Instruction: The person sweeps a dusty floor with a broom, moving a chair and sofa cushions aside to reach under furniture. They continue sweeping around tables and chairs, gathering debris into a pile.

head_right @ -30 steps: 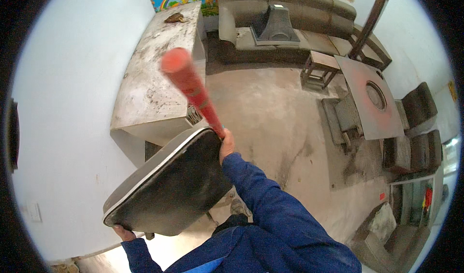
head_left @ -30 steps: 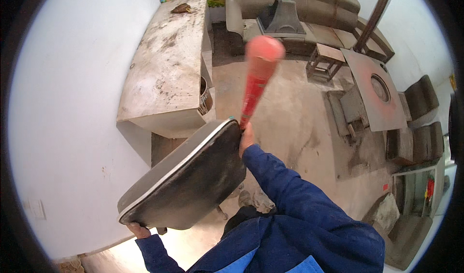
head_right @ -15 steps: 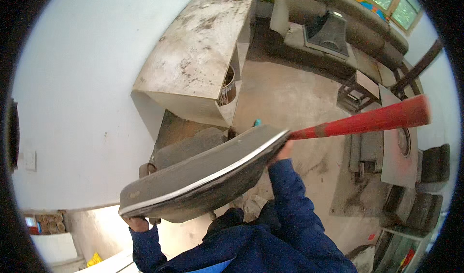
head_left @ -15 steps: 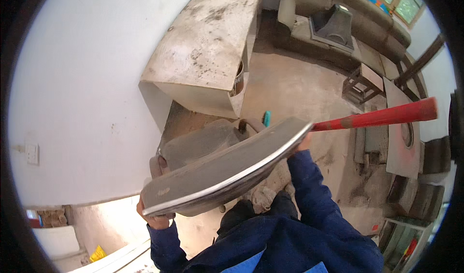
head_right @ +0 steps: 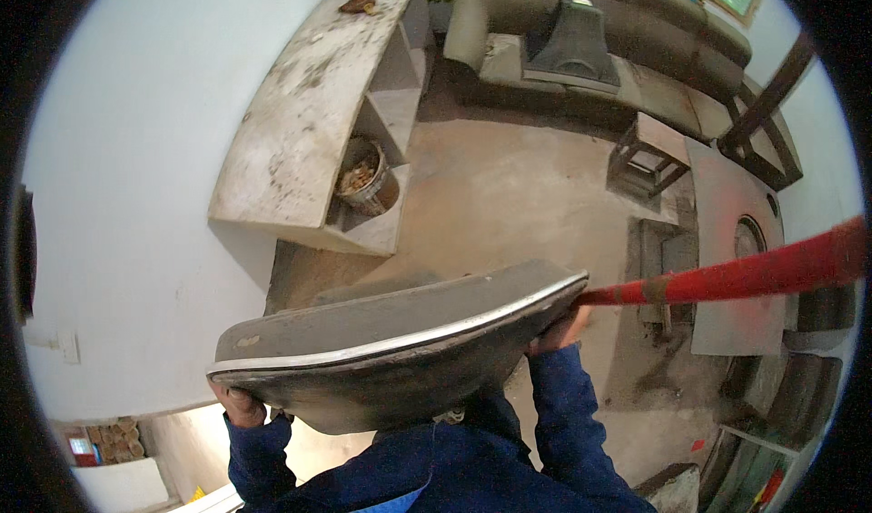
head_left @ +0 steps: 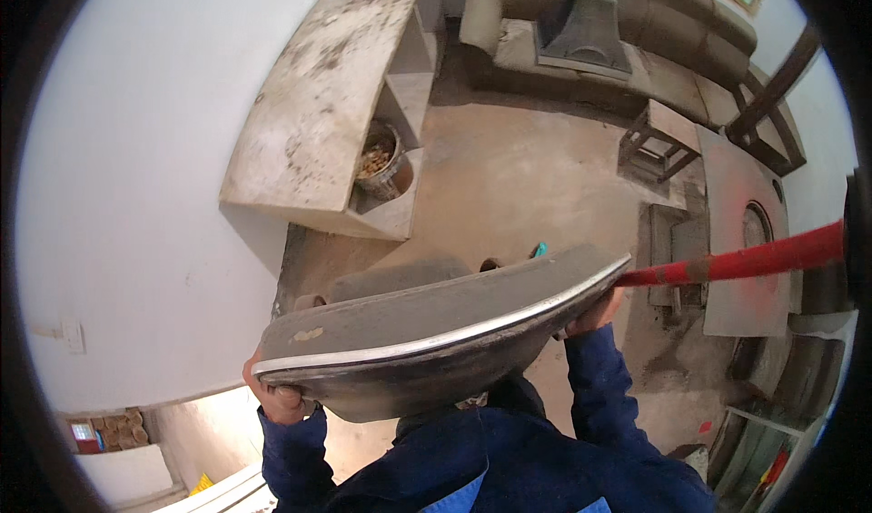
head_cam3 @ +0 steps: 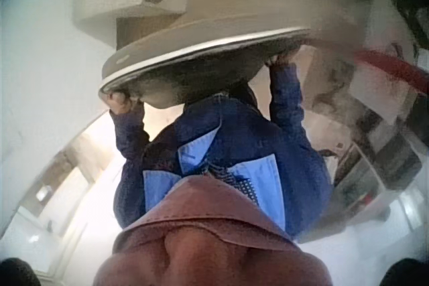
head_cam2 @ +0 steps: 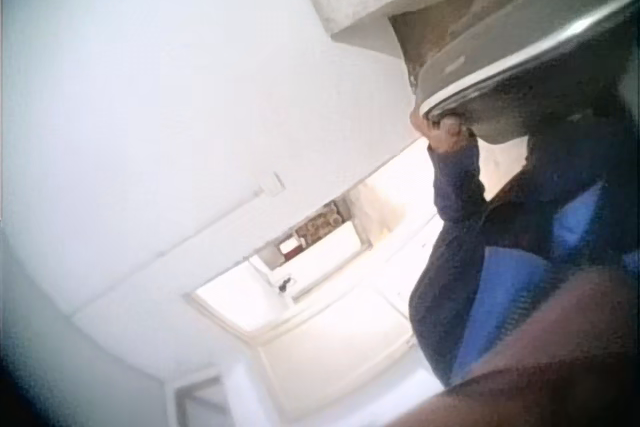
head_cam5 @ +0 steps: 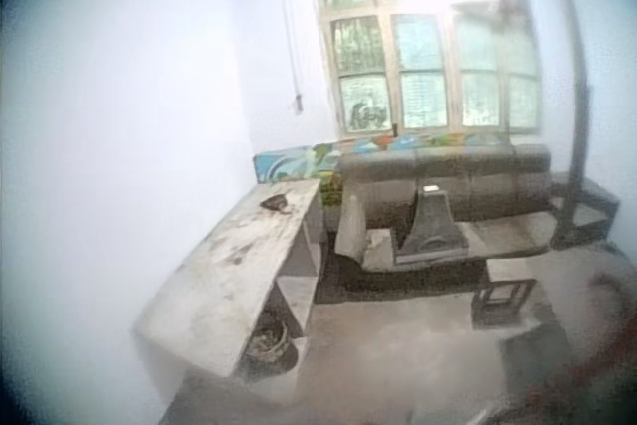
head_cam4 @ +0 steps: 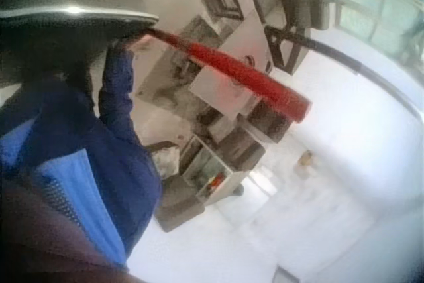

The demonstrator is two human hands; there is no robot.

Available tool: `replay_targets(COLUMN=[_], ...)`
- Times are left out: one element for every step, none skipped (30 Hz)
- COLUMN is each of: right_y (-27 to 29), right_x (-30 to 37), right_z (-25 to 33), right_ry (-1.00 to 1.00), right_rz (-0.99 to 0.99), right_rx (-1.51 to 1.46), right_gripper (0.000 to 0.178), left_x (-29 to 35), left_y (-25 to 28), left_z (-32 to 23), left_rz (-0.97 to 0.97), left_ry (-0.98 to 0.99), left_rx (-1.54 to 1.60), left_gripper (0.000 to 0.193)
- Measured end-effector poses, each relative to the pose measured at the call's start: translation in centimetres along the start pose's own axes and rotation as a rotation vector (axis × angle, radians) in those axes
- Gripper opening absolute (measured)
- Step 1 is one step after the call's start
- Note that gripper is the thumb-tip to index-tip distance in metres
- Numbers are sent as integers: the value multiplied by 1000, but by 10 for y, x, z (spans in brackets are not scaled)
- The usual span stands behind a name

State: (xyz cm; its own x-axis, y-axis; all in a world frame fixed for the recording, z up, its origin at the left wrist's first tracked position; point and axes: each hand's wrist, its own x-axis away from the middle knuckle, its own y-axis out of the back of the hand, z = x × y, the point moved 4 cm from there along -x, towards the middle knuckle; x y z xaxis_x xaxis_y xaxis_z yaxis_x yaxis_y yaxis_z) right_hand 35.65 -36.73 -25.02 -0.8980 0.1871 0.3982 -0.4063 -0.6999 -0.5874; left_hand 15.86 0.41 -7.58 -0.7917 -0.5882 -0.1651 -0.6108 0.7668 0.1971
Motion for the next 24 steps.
replay_targets(right_y=[15, 39, 67, 72, 74, 82, 103, 125, 140, 160, 176, 185, 186, 187, 198, 203, 203, 209, 217, 223, 226, 218, 210, 200], right_x=[-11, -24, -34, -31, -29, -30, -34, -36, -37, -44, -47, -42, -37, -32, -34, -34, -31, -29, -31, -31, -33, -36, -36, -37], right_z=[10, 18, 33, 53, 72, 86, 97, 112, 126, 124, 124, 131, 139, 143, 146, 151, 152, 152, 152, 150, 144, 136, 130, 124], right_ry=[-10, -18, 194, 321, 448, 453, 493, 551, 597, 440, 311, 374, 425, 395, 461, 518, 575, 652, 765, 846, 896, 836, 776, 721], right_rz=[30, 60, 159, 132, 94, -1, 61, 114, 177, 51, -95, -77, -55, -44, -110, -189, -98, -160, -265, -362, -439, -402, -371, -350], right_rx=[-113, -226, -119, -42, 31, 54, 87, 122, 148, -30, -236, -208, -186, -272, -131, 16, -38, 26, 153, 261, 309, 179, 45, -88], right_gripper=[61, 61, 57, 55, 54, 53, 57, 61, 66, 75, 84, 87, 89, 91, 90, 88, 84, 82, 80, 78, 76, 77, 78, 79], left_x=[-5, -9, -16, -22, -29, -36, -45, -57, -66, -75, -86, -94, -104, -116, -126, -137, -146, -155, -165, -175, -188, -200, -211, -227], left_y=[-19, -38, -54, -72, -92, -109, -123, -144, -163, -180, -199, -223, -243, -262, -279, -297, -315, -332, -350, -368, -383, -398, -413, -427], left_z=[-5, -10, -14, -17, -21, -24, -22, -21, -25, -28, -29, -30, -41, -51, -50, -49, -58, -54, -54, -53, -50, -42, -37, -30], left_rz=[25, 52, 79, 96, 113, 129, 202, 241, 264, 287, 315, 396, 460, 523, 574, 626, 687, 739, 780, 822, 868, 913, 936, 943], left_ry=[4, 9, 15, 20, 26, 32, -51, -66, -79, -92, -114, -177, -243, -309, -323, -331, -410, -425, -441, -457, -520, -580, -586, -626], left_rx=[13, 26, -2, -8, -16, -20, -24, -39, -67, -94, -129, -67, -103, -138, -87, -34, 15, 22, 23, 23, 67, 116, 117, 138], left_gripper=[95, 94, 93, 93, 94, 94, 88, 82, 77, 72, 55, 49, 50, 51, 53, 55, 63, 71, 75, 80, 80, 80, 83, 88])
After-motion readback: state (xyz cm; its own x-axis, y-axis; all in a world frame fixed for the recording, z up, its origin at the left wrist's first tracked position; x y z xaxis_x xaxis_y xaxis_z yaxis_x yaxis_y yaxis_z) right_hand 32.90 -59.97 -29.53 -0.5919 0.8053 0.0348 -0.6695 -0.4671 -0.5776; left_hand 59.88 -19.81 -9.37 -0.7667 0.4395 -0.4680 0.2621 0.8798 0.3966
